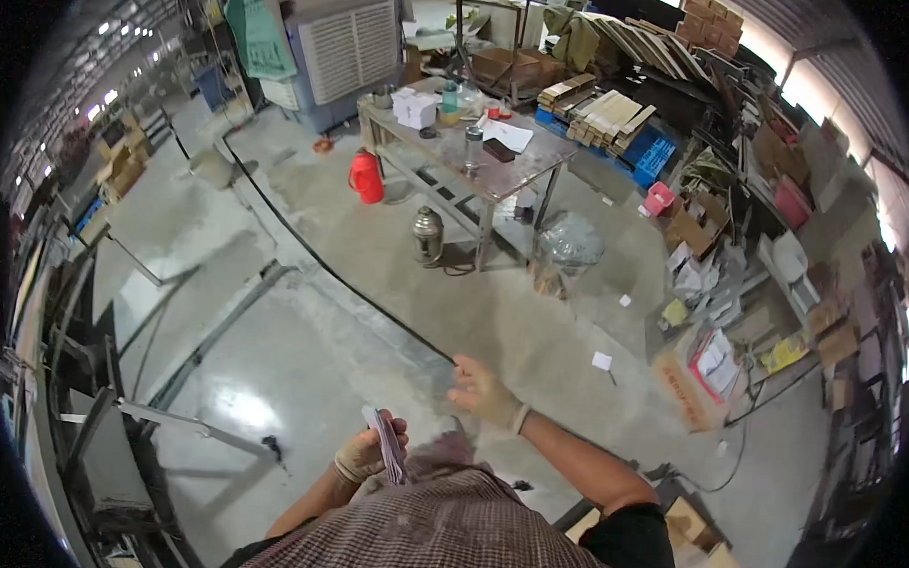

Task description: The person is cutting and preparing cardboard sheets and metal strips for assembly in a factory setting.

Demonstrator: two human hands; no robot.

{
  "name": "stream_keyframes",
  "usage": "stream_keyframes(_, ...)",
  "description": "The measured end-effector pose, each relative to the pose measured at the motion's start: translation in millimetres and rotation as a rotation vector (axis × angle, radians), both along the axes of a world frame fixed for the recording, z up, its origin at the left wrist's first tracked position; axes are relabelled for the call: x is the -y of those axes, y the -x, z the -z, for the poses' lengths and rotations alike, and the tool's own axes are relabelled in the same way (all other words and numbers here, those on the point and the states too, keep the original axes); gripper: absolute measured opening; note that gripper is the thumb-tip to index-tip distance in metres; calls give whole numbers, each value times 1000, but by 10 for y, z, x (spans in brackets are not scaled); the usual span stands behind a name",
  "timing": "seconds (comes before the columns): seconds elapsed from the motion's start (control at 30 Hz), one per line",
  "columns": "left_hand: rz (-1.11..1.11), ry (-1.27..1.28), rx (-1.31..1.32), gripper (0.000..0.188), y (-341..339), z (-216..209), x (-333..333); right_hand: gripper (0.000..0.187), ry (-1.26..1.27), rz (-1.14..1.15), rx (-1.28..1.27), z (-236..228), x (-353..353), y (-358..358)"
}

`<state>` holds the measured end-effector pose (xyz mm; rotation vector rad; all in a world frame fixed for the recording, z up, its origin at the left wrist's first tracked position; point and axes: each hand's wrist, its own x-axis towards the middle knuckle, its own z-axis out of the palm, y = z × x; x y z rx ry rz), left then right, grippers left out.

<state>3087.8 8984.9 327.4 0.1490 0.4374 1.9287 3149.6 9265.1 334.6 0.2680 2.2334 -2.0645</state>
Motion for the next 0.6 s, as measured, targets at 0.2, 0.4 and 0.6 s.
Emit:
stream_keyframes(0.2,34,21,139,51,869,-361,-1404,86,-114,82,191,285,-2136,1474)
stream_keyframes(0.4,-311,218,156,41,1396,-286,-2274,87,-551,7,210,966,-4287,3930)
stream_keyframes(0.6,-1072,234,819,43,1060,680,-3198,84,-1000,230,383,1466,-5369,6434)
